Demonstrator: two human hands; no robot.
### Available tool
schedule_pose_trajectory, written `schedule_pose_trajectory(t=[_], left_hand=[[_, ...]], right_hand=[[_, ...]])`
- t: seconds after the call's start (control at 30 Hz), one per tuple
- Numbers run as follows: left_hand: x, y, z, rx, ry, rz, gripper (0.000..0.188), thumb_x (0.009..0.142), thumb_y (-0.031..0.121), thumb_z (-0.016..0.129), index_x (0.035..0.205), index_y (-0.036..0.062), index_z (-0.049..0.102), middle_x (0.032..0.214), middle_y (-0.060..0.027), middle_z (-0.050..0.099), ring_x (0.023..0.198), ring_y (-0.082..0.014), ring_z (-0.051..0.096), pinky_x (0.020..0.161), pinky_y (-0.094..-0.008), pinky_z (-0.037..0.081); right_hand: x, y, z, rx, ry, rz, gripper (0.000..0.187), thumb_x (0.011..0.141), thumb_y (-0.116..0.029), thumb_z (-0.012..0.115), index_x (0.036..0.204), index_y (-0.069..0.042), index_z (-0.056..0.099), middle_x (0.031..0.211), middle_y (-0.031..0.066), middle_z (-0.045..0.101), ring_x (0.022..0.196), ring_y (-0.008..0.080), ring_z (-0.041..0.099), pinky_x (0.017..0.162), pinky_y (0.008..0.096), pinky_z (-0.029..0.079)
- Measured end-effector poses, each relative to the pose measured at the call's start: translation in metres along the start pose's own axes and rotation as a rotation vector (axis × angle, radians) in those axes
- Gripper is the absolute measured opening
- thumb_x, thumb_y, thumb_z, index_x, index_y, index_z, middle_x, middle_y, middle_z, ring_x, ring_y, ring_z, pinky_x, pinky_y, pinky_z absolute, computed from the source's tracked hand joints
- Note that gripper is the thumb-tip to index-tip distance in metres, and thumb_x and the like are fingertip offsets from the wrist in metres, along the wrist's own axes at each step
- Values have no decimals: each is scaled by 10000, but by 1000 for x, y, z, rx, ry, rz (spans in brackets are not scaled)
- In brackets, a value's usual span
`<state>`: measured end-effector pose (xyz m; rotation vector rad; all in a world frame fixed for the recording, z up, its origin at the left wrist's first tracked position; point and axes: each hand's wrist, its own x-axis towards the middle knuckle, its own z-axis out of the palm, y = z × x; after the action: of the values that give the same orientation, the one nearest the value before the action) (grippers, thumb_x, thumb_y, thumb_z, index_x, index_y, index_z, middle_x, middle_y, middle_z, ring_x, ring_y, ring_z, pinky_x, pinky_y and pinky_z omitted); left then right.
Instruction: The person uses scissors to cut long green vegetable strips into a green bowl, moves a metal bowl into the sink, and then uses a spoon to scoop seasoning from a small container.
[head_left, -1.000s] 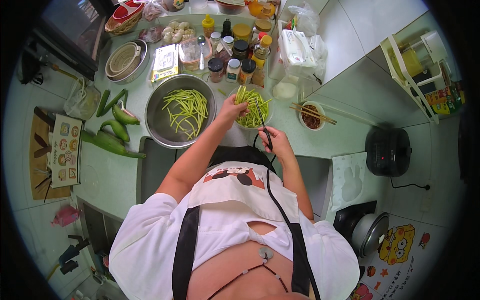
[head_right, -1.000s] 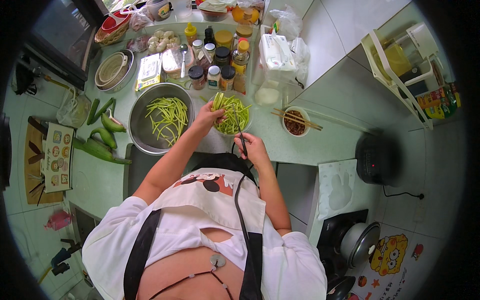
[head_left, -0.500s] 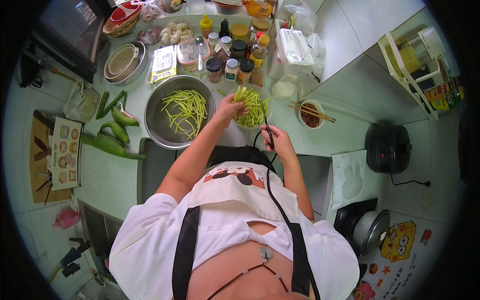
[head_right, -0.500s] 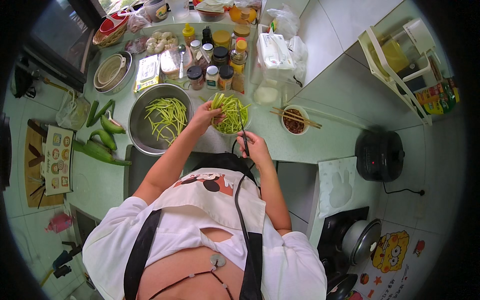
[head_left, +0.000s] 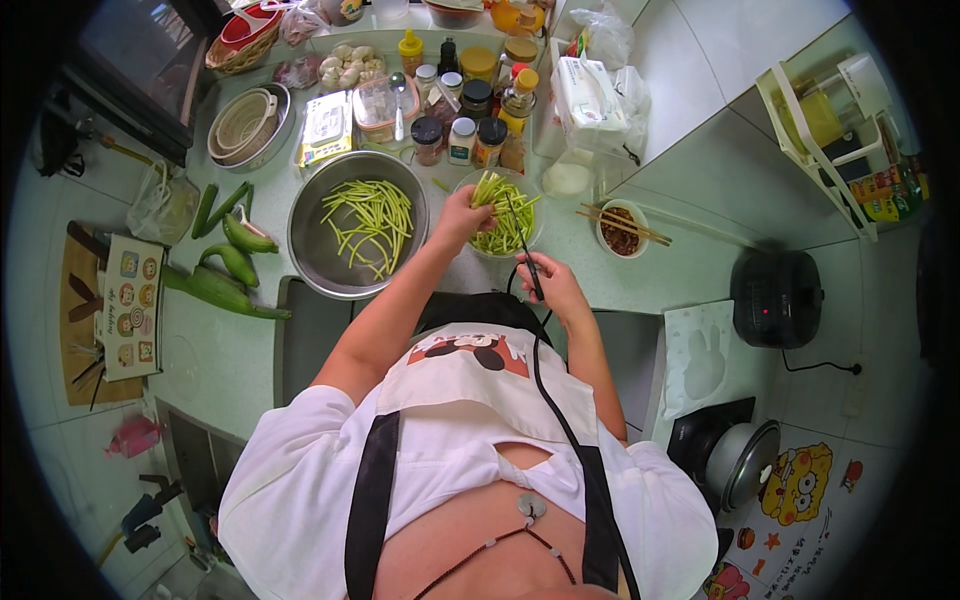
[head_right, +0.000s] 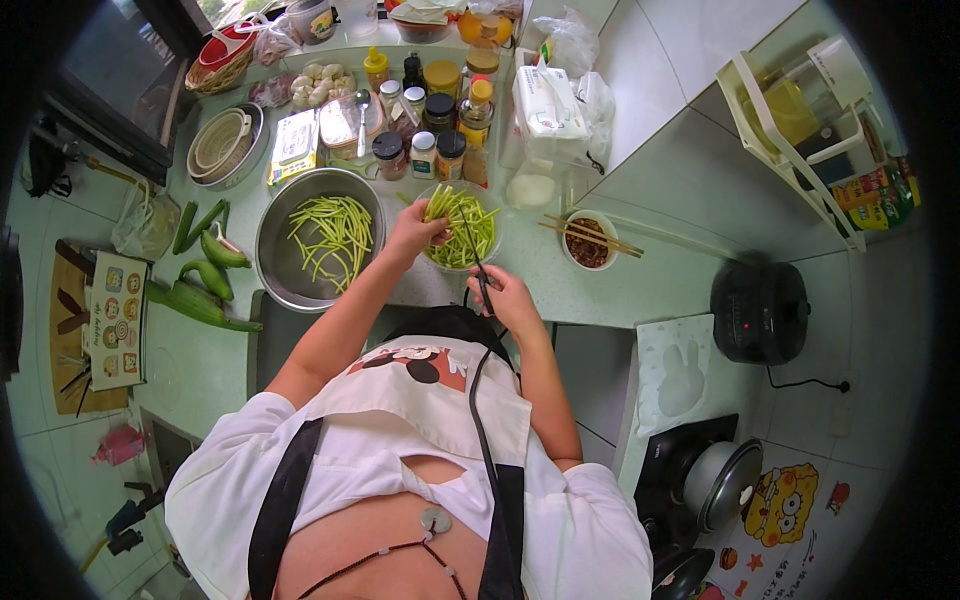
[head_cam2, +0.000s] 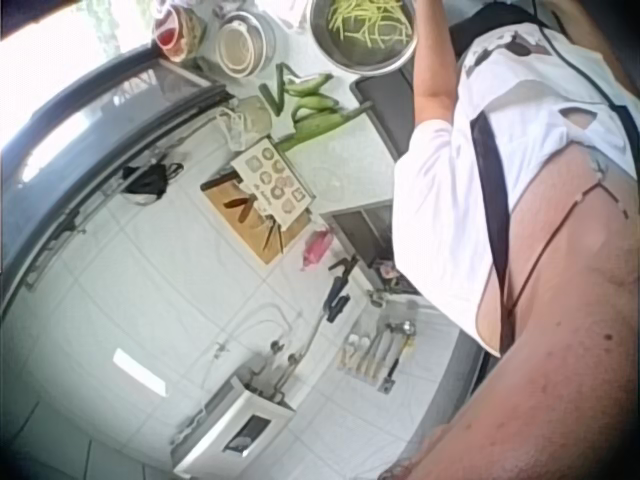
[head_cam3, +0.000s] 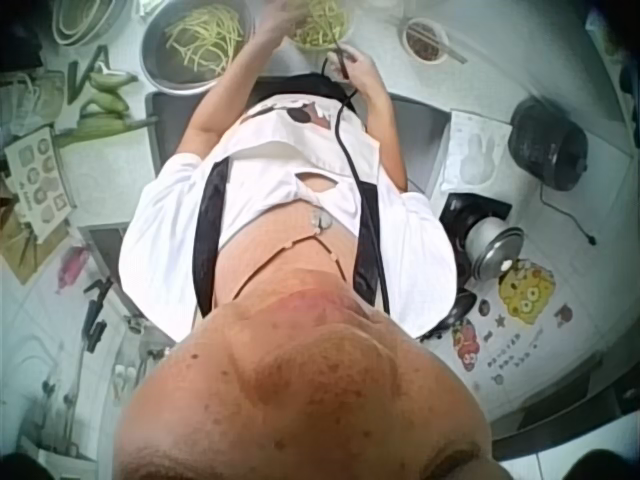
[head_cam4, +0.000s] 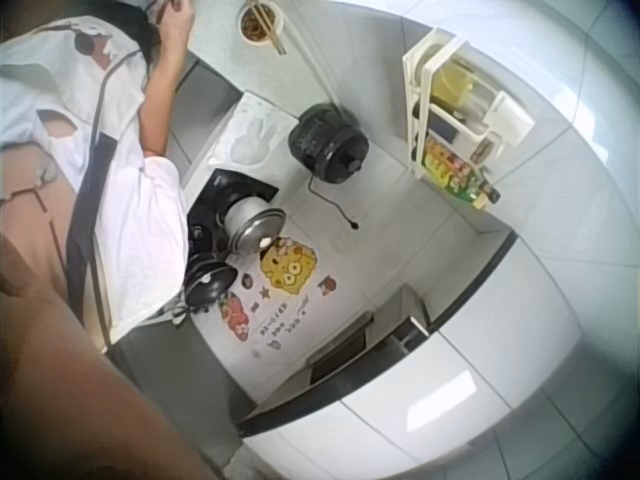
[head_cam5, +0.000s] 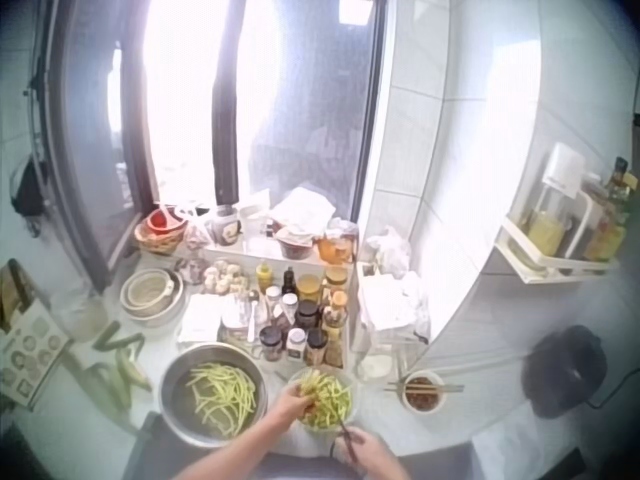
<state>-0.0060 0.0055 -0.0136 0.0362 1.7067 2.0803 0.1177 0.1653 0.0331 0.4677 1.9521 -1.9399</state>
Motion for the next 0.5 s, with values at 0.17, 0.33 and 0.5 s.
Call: schedule_pose_trajectory(t=[0.17,0.33,0.5], left_hand=[[1,-2,2,256,-14,58,195,808,57,528,998,21,505,776,-28,567,597,-91,567,489,-213,448],[-5,8,6,213,-15,-83,194,830,122,512,1016,68,516,763,-23,554,553,-90,563,428,-215,429],[-5,14,4,311,-23,-138,198,851,197,506,1021,100,532,645,8,485,483,-73,492,389,-219,363]], right_hand=[[0,-5,0,-49,13,34,276,780,-187,619,992,-17,572,577,-11,488,448,48,426,396,190,338],[1,-3,-5,-42,8,46,221,796,-170,595,962,-25,578,585,-13,490,429,40,418,376,178,320],[2,-4,-8,-22,28,52,226,791,-182,601,966,-40,582,577,-15,492,418,42,424,375,173,320]])
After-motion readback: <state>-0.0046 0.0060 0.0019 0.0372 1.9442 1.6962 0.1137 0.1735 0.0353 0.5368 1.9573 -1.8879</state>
